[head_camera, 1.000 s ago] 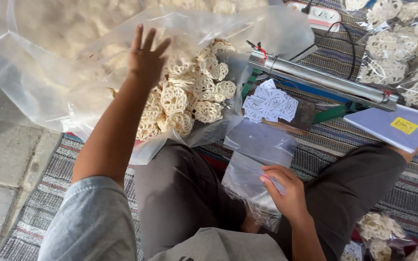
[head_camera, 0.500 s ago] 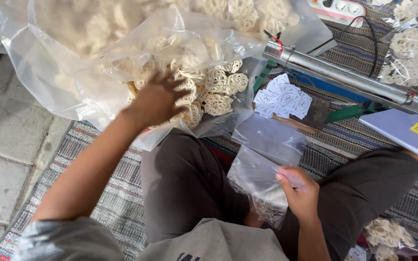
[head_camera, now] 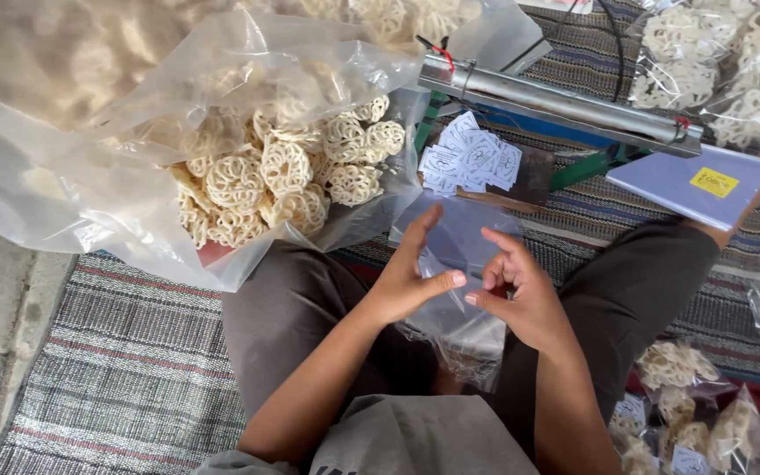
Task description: A person is manually sorting and packaging individual crackers into small plastic bags and adding labels.
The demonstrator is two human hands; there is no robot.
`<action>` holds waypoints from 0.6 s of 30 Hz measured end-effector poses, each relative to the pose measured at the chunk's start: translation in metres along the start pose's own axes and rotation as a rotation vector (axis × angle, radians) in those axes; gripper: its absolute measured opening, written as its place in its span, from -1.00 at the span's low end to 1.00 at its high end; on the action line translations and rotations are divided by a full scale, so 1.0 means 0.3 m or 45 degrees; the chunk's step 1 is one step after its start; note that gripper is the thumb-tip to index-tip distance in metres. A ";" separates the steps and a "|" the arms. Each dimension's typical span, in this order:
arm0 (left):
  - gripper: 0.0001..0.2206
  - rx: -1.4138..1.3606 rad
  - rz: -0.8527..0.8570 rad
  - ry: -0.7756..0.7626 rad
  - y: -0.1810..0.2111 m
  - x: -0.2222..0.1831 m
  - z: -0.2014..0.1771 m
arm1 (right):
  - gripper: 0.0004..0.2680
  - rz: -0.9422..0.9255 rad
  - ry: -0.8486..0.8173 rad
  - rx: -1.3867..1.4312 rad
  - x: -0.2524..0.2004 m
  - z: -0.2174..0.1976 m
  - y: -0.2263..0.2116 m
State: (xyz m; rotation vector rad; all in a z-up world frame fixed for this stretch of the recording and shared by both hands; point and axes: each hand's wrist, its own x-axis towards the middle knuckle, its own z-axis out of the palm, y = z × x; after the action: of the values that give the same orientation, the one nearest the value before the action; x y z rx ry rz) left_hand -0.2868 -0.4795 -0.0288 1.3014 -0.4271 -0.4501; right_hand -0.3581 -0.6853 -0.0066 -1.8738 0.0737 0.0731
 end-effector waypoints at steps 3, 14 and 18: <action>-0.42 -0.090 -0.136 -0.056 -0.176 0.047 0.012 | -0.41 -0.021 0.007 -0.040 -0.033 -0.019 0.019; -0.69 0.188 -0.472 0.154 -0.410 0.049 -0.014 | -0.39 0.369 0.163 -0.794 0.103 0.105 0.415; -0.75 0.243 -0.557 0.218 -0.436 0.048 -0.026 | -0.48 0.564 0.033 -1.124 0.149 0.189 0.427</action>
State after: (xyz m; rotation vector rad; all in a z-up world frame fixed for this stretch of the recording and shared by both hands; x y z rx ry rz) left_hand -0.2804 -0.5077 -0.1573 1.6116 -0.0364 -0.6679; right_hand -0.3257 -0.6702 -0.1493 -2.7047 0.5476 0.4444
